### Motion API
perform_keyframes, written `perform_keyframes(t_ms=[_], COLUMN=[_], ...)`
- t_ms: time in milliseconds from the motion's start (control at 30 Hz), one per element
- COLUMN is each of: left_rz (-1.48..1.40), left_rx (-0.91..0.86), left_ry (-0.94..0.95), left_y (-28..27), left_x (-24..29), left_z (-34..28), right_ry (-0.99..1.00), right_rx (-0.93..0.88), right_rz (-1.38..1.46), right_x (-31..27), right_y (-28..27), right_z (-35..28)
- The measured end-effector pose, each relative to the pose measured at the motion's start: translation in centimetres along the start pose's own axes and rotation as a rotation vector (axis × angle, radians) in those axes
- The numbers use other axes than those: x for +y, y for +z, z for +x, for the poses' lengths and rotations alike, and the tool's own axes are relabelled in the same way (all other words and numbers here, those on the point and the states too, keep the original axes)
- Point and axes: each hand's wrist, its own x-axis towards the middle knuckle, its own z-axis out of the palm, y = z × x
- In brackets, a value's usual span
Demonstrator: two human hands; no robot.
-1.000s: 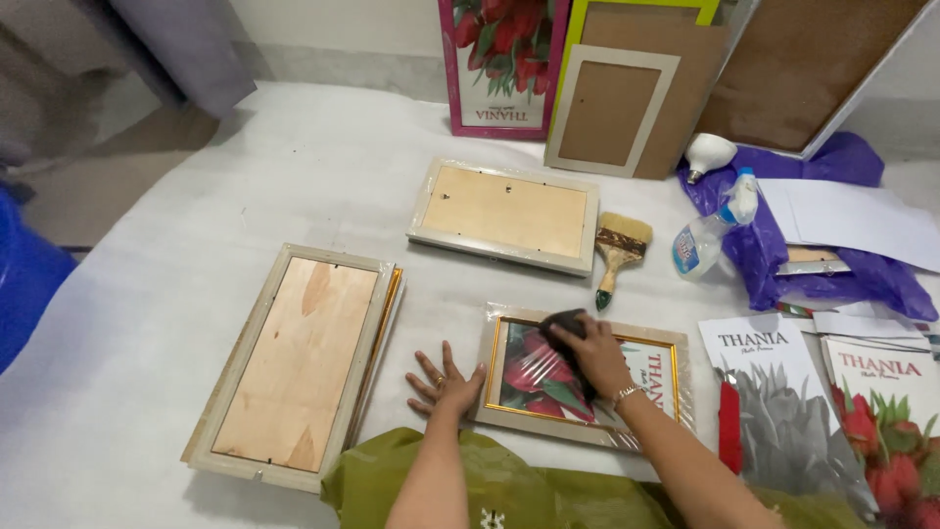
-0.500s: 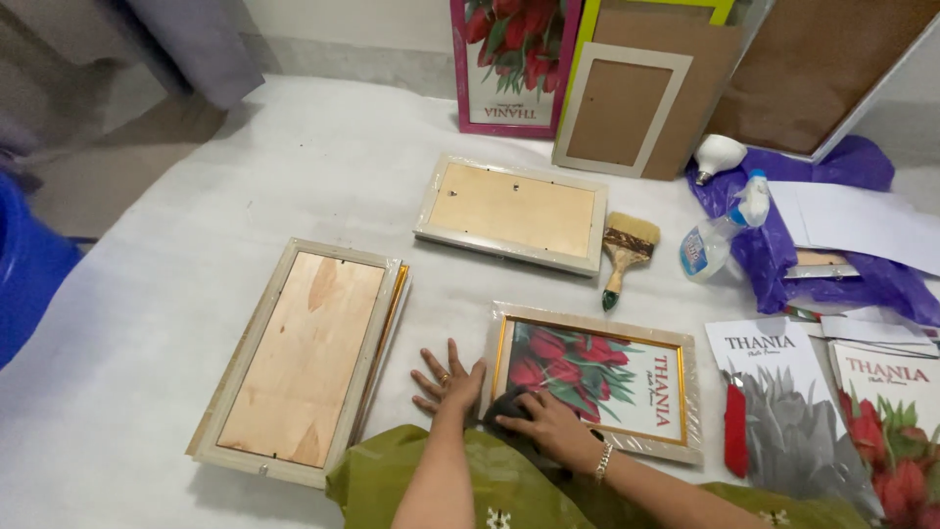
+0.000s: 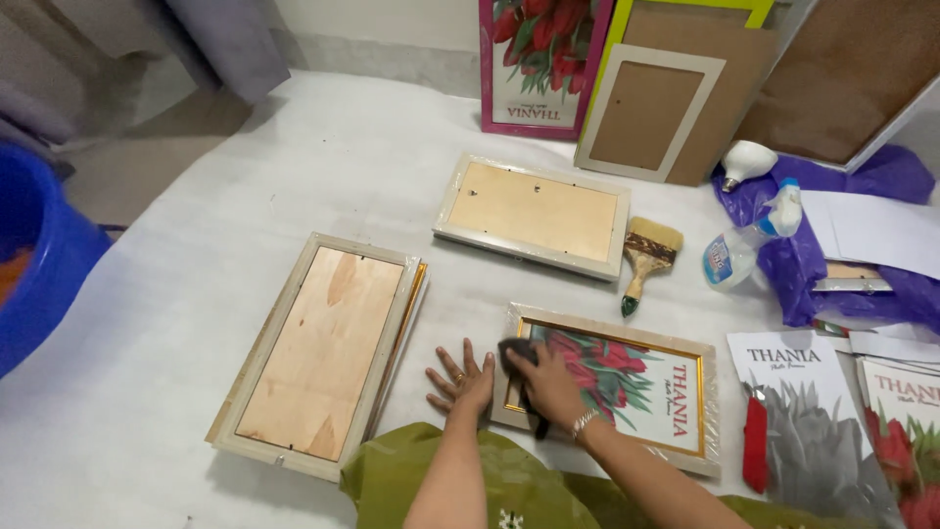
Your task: Cleaning the glass surfaces of various art frames using a cleaning solution and a cloth while organizing them on the floor.
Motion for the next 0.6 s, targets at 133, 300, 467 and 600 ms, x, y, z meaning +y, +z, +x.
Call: perform_keyframes(t_ms=[133, 300, 467, 600], left_rz=[-0.013, -0.006, 0.001, -0.001], left_rx=[0.007, 0.019, 0.023, 0.034], left_ry=[0.012, 0.012, 0.008, 0.002], left_y=[0.0, 0.1, 0.1, 0.3], left_x=[-0.1, 0.0, 0.1, 0.1], left_z=[-0.2, -0.2, -0.2, 0.7], right_ry=[-0.2, -0.312, -0.124, 0.141], right_rx=[-0.174, -0.03, 0.25, 0.133], right_rz=[0.071, -0.075, -0.209, -0.145], right_x=[-2.7, 0.1, 4.5, 1.6], right_y=[-3.6, -2.9, -0.7, -0.3], right_z=[-5.8, -2.3, 5.6, 4.9])
